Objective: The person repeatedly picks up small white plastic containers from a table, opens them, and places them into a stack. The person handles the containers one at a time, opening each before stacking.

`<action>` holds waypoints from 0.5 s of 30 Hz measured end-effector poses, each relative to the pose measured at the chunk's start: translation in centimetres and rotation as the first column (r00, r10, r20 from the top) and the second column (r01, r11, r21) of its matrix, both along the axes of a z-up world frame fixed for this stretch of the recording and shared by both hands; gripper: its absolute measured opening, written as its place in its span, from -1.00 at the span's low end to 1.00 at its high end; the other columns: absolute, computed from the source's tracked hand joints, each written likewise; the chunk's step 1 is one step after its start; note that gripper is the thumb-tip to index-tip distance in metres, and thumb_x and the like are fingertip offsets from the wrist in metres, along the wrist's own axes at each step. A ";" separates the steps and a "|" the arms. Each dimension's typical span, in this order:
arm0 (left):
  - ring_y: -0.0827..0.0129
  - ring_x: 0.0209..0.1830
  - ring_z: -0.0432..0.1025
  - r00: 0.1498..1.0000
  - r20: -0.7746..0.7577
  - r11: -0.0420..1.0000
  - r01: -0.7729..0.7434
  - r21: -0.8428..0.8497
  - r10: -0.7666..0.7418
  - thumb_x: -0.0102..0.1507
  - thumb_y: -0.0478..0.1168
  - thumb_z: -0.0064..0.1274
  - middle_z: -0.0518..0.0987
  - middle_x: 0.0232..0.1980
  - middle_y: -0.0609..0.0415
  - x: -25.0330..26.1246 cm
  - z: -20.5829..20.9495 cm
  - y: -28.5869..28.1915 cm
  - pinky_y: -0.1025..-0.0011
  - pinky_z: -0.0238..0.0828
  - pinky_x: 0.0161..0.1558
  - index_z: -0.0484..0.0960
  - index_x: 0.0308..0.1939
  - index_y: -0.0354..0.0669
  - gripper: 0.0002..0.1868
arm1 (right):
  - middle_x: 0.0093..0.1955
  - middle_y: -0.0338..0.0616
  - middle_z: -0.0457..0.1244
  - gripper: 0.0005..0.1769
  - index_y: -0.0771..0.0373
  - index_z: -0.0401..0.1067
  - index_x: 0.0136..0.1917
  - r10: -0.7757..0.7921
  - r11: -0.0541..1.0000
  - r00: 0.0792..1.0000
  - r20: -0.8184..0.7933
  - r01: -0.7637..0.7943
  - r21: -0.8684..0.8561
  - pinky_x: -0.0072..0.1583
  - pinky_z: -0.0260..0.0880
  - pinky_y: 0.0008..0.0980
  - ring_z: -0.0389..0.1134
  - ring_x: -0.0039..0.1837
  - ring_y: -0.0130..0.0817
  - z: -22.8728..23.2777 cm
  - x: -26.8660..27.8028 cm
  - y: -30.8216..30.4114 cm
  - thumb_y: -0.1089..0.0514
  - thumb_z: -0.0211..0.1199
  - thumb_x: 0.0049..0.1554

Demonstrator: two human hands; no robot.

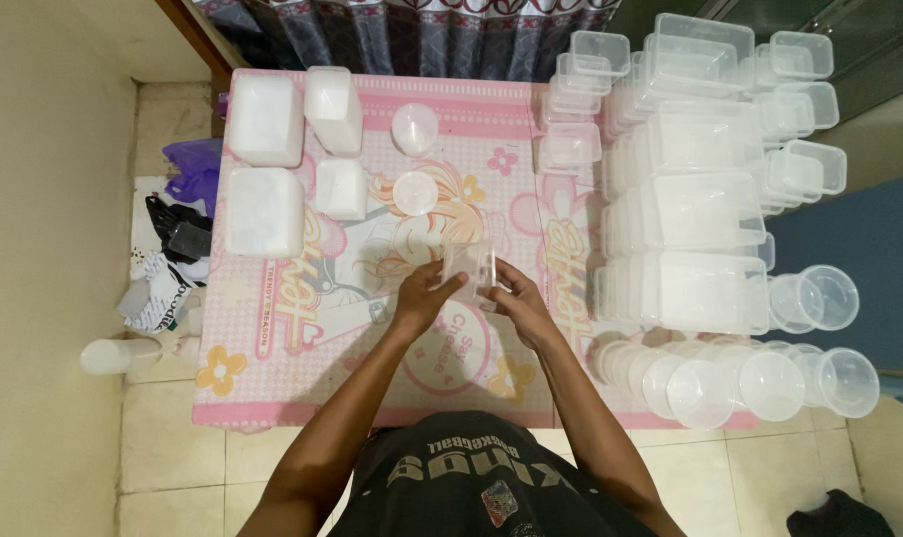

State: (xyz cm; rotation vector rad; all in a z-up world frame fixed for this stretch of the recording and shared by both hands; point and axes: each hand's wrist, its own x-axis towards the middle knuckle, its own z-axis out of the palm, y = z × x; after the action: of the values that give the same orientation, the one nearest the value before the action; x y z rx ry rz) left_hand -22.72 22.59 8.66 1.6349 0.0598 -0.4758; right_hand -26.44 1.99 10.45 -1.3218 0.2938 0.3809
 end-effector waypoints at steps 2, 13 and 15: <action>0.36 -0.04 0.51 0.962 0.253 0.945 0.010 0.327 -0.098 0.15 0.04 0.44 0.69 -0.05 -0.08 0.0 1.1 0.0 0.45 0.41 -0.07 0.80 0.04 -0.24 -0.49 | 0.42 -0.17 0.25 -0.30 0.21 0.17 0.55 0.011 0.999 1.000 0.026 -0.010 -0.047 0.18 0.42 -0.23 0.36 0.23 -0.39 -0.3 -0.1 0.0 0.26 0.14 0.14; 0.37 -0.22 0.54 0.991 -0.024 0.970 -0.125 0.208 0.132 0.02 -0.07 0.42 0.56 0.04 -0.02 -1.1 -2.0 0.7 0.42 0.54 -0.23 0.44 0.33 -0.25 -0.15 | 0.12 -0.08 0.39 -0.69 0.32 0.46 0.24 -0.171 0.940 0.977 0.124 0.200 -0.276 0.06 0.50 -0.28 0.44 0.08 -0.31 -8.1 -1.1 -1.8 0.23 0.02 0.31; 0.36 -0.17 0.52 0.986 -0.033 0.979 -0.156 0.129 0.161 0.06 -0.10 0.40 0.55 0.05 -0.01 -1.7 -5.7 1.4 0.42 0.53 -0.21 0.47 0.33 -0.26 -0.20 | 0.05 -0.11 0.40 -0.77 0.33 0.47 0.16 -0.226 0.930 0.970 0.091 0.243 -0.276 -0.01 0.50 -0.31 0.45 0.00 -0.33 -9.8 -1.4 -2.2 0.26 0.09 0.29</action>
State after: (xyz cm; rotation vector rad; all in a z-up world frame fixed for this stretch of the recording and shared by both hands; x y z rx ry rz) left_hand -24.46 24.01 2.97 1.7279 0.2560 -0.3915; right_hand -27.89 -0.18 0.62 -1.5575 0.4667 0.0980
